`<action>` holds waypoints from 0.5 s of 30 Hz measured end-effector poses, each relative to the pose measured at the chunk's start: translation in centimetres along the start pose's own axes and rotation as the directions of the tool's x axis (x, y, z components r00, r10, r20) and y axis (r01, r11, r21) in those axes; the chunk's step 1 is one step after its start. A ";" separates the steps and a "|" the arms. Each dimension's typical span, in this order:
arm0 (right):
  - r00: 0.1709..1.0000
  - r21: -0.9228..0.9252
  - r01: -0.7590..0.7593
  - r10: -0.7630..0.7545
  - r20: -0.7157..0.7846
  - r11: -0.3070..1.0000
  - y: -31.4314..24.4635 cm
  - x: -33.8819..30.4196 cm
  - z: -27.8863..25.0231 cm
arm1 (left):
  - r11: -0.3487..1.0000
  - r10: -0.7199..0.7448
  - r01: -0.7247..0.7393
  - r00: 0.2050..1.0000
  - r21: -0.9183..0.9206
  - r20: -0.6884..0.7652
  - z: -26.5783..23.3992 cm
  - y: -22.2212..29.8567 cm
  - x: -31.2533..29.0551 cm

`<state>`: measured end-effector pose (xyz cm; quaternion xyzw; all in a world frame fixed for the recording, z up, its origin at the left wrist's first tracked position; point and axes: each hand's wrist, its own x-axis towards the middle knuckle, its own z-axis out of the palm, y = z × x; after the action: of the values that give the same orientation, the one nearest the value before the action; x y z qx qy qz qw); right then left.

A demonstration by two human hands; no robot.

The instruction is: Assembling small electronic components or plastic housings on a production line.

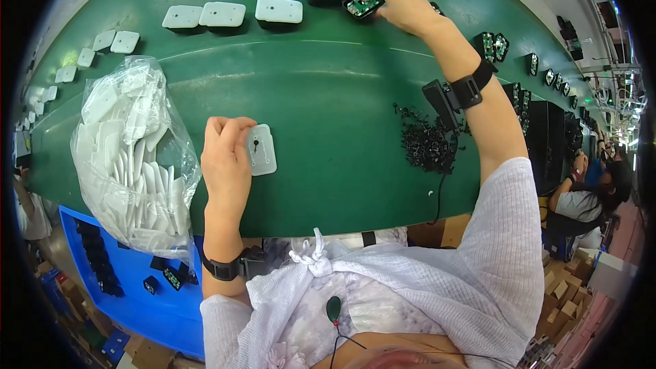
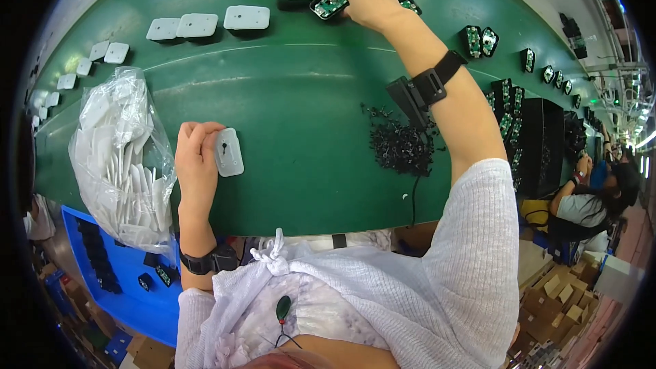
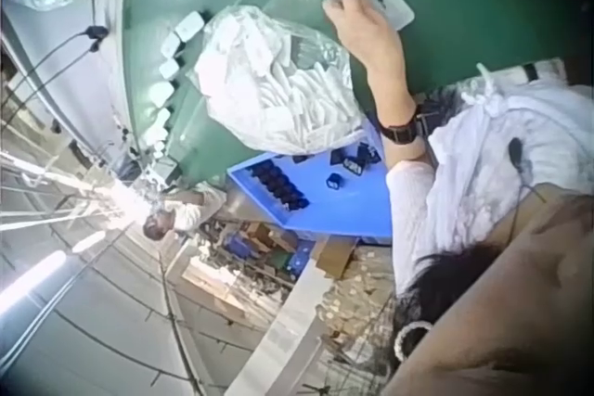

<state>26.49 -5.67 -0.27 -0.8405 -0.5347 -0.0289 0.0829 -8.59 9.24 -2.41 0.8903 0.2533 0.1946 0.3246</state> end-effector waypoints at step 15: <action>0.936 0.200 -0.333 0.298 0.186 0.922 -10.2 -11.4 -2.3 | 0.941 0.312 -0.311 0.950 0.133 0.017 1.9 1.3 -3.1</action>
<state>12.48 -12.04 1.50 -0.9003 -0.3966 0.1105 0.1415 -9.71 5.73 -3.44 0.9385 0.1225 0.2278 0.2286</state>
